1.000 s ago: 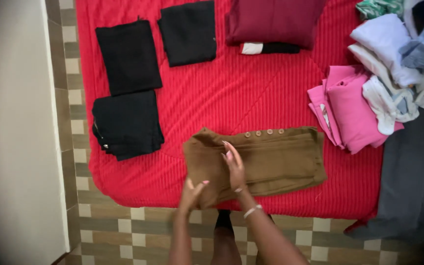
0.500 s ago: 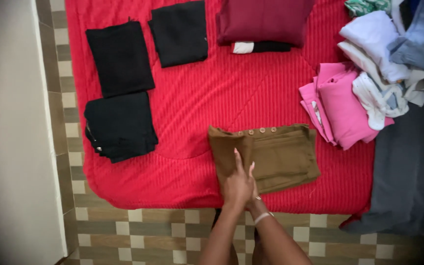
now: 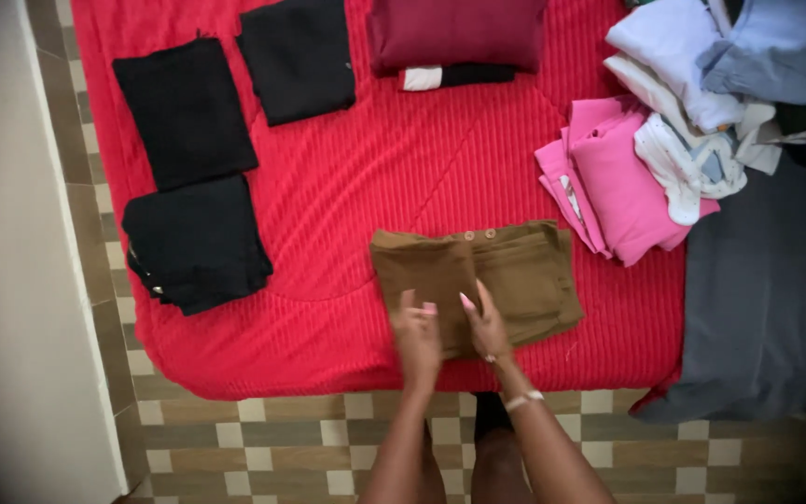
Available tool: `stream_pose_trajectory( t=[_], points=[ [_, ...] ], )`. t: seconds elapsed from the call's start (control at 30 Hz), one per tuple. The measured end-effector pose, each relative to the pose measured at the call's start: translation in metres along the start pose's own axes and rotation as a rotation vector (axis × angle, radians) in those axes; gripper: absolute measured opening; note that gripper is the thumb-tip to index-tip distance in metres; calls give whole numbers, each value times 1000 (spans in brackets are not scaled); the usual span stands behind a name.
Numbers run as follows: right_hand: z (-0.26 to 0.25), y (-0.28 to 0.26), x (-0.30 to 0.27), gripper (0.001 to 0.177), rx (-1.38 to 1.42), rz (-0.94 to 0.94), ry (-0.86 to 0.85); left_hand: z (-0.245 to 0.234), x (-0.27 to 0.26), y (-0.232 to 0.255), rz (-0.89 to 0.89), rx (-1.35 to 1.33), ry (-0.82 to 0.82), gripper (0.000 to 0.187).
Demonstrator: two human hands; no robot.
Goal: Folding various items of clothing including pants and a jacket on a bed.
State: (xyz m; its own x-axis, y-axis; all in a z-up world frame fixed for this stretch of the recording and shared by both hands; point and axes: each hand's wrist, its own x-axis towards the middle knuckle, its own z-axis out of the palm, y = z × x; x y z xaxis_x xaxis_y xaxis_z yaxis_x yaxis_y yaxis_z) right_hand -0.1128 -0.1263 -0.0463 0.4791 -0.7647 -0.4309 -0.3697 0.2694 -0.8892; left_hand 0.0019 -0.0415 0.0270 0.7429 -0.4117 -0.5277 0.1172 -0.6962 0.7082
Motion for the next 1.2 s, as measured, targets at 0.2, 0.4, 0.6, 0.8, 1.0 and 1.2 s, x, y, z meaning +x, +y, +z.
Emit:
stream_pose_trajectory(
  t=[0.2, 0.4, 0.6, 0.8, 1.0, 1.2],
  points=[
    [15, 10, 33, 64, 129, 103, -426, -24, 31, -52, 125, 166, 511, 65],
    [29, -69, 15, 64, -675, -364, 275, -26, 58, -72, -42, 260, 439, 68],
    [54, -74, 8, 91, -815, -545, -100, -33, 60, -61, -212, 35, 207, 75],
    [40, -58, 5, 74, -434, -511, -105, -43, 47, -43, -112, -113, 31, 67],
    [16, 1, 37, 58, 955, 24, -120, -11, 7, 4, 8, 86, 39, 58],
    [-33, -23, 21, 63, 994, 167, -390, 49, -37, 96, 213, 146, 99, 49]
  ],
)
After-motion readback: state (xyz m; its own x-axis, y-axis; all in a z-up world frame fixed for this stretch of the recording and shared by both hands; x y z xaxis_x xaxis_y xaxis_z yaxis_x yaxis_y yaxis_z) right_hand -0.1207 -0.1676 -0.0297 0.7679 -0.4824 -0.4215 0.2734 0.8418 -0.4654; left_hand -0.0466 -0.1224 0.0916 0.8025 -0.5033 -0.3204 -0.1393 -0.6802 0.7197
